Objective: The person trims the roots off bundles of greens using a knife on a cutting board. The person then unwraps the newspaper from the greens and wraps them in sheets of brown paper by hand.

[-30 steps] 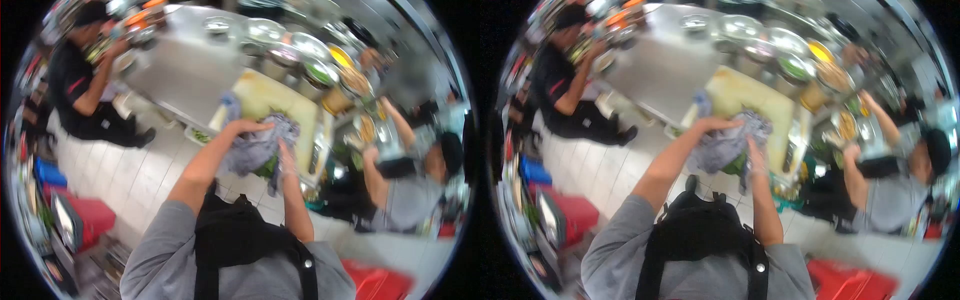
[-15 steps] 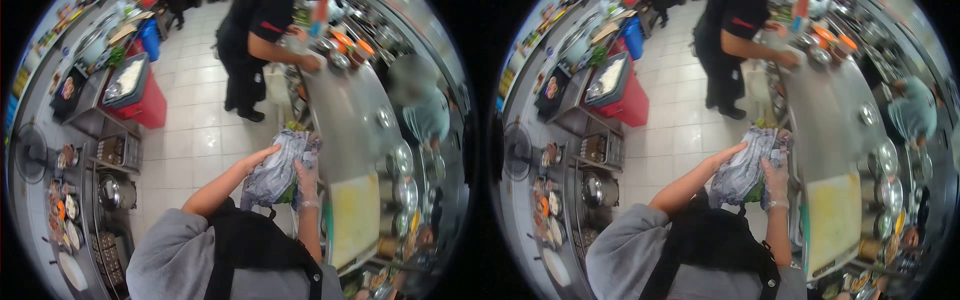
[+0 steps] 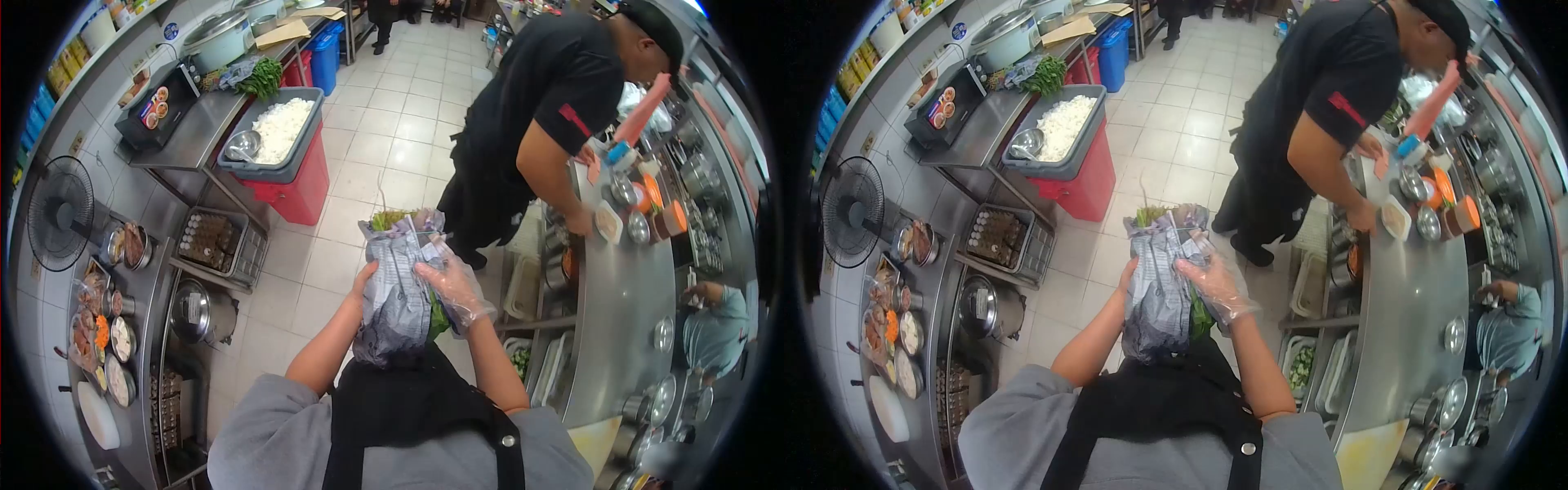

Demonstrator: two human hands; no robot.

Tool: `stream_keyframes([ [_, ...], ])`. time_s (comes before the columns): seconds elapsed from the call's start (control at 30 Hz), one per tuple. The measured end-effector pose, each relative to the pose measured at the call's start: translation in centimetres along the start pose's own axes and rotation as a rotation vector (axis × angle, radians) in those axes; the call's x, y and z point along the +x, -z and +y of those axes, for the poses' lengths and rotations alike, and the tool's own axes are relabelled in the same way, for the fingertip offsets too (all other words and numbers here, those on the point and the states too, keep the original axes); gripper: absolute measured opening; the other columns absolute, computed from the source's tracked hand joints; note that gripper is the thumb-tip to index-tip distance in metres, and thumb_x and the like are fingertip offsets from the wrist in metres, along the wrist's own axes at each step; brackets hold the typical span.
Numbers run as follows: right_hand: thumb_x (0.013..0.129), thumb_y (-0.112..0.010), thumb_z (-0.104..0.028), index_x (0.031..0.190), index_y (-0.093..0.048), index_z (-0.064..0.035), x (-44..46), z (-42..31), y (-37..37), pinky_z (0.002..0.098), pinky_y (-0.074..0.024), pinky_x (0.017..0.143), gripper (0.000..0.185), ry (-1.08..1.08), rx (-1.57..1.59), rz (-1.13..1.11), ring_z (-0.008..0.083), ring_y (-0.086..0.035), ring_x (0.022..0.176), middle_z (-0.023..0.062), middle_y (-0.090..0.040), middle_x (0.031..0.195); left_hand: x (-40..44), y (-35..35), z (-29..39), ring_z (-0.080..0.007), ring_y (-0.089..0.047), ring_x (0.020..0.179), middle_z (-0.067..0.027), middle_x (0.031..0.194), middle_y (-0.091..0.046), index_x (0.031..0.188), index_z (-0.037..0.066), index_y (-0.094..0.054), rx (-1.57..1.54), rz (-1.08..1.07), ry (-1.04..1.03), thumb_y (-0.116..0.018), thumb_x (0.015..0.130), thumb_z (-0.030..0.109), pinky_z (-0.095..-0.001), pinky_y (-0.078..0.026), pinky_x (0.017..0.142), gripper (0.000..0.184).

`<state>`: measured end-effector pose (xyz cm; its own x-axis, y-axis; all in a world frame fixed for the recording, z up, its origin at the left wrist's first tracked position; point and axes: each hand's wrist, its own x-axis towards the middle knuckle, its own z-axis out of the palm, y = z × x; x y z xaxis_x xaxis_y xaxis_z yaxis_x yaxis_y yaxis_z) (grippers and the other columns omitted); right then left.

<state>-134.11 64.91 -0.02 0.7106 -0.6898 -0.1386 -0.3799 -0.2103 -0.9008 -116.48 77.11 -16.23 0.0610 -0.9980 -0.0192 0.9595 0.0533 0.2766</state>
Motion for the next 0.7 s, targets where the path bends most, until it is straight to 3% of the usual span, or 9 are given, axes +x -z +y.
stream_keyframes([
  [0.03,0.082,-0.077,-0.045,0.145,-0.050,-0.0141,1.9,-0.2,0.1,0.0382,-0.0418,0.104,0.074,0.001,-0.003,-0.012,0.0277,-0.058,0.119,0.0188,-0.060,0.131,1.4,0.4,0.2,-0.0344,-0.062,0.116,-0.0203,0.130,-0.061,0.137,-0.003,-0.049,-0.005,0.005,-0.010,-0.060,0.090,0.037,-0.0464,-0.047,0.105,0.063],
  [0.1,0.082,-0.072,-0.056,0.143,-0.053,-0.0213,7.7,-1.3,-0.6,0.0407,-0.0433,0.102,0.073,0.166,-0.302,-0.016,0.0340,-0.059,0.118,0.0245,-0.061,0.127,4.5,1.8,2.1,-0.0350,-0.060,0.116,-0.0199,0.130,-0.059,0.139,-0.001,-0.047,0.082,0.146,-0.267,-0.038,0.100,0.039,-0.0479,-0.050,0.100,0.057],
  [0.13,0.082,-0.067,-0.061,0.141,-0.055,-0.0263,10.3,-3.8,-0.3,0.0429,-0.0437,0.102,0.069,0.122,-0.526,-0.096,0.0363,-0.059,0.118,0.0256,-0.061,0.123,5.6,1.1,3.7,-0.0347,-0.059,0.118,-0.0202,0.132,-0.057,0.140,0.000,-0.045,0.007,0.187,-0.282,-0.031,0.102,0.038,-0.0476,-0.049,0.102,0.056],
  [0.3,0.083,-0.067,-0.058,0.145,-0.049,-0.0181,23.8,-7.9,-4.0,0.0446,-0.0450,0.102,0.075,0.428,-0.501,-0.228,0.0381,-0.057,0.120,0.0250,-0.055,0.132,9.8,1.7,13.1,-0.0349,-0.058,0.119,-0.0195,0.133,-0.057,0.140,0.000,-0.045,0.028,0.266,-0.550,-0.033,0.102,0.038,-0.0479,-0.048,0.104,0.055],
  [0.37,0.085,-0.074,-0.043,0.149,-0.041,-0.0120,29.1,-9.9,-6.7,0.0436,-0.0369,0.110,0.079,0.466,-0.161,-0.250,0.0361,-0.047,0.132,0.0234,-0.051,0.135,9.9,1.5,17.9,-0.0342,-0.058,0.118,-0.0190,0.132,-0.057,0.138,0.000,-0.047,-0.016,0.166,-0.592,-0.038,0.101,0.040,-0.0469,-0.048,0.103,0.055],
  [0.4,0.085,-0.071,-0.049,0.149,-0.038,-0.0067,32.1,-11.0,-7.8,0.0433,-0.0425,0.105,0.083,0.546,-0.201,-0.265,0.0379,-0.053,0.126,0.0253,-0.050,0.139,10.3,1.6,20.5,-0.0342,-0.058,0.118,-0.0190,0.132,-0.057,0.138,0.000,-0.047,-0.010,0.177,-0.616,-0.038,0.101,0.040,-0.0469,-0.048,0.103,0.055],
  [0.47,0.086,-0.071,-0.046,0.149,-0.039,-0.0070,37.8,-12.4,-10.6,0.0424,-0.0411,0.107,0.080,0.483,-0.063,-0.373,0.0361,-0.051,0.128,0.0238,-0.050,0.139,11.4,2.0,24.7,-0.0346,-0.058,0.119,-0.0170,0.134,-0.058,0.142,0.003,-0.046,0.041,0.284,-0.701,-0.063,0.086,0.048,-0.0470,-0.043,0.107,0.073],
  [0.6,0.089,-0.071,-0.039,0.147,-0.041,-0.0074,45.9,-14.7,-14.2,0.0401,-0.0374,0.110,0.072,0.294,0.246,-0.601,0.0303,-0.047,0.133,0.0184,-0.050,0.141,14.2,3.4,31.0,-0.0344,-0.060,0.117,-0.0159,0.130,-0.061,0.138,0.003,-0.051,0.101,0.484,-0.858,-0.067,0.083,0.050,-0.0469,-0.045,0.105,0.074],
  [0.7,0.091,-0.069,-0.036,0.148,-0.042,-0.0084,52.2,-16.2,-15.3,0.0395,-0.0368,0.111,0.069,0.309,0.159,-0.653,0.0290,-0.046,0.133,0.0164,-0.049,0.142,16.9,7.9,35.7,-0.0352,-0.061,0.114,-0.0166,0.127,-0.063,0.136,0.002,-0.052,0.085,0.522,-0.910,-0.067,0.083,0.050,-0.0485,-0.046,0.103,0.072],
])
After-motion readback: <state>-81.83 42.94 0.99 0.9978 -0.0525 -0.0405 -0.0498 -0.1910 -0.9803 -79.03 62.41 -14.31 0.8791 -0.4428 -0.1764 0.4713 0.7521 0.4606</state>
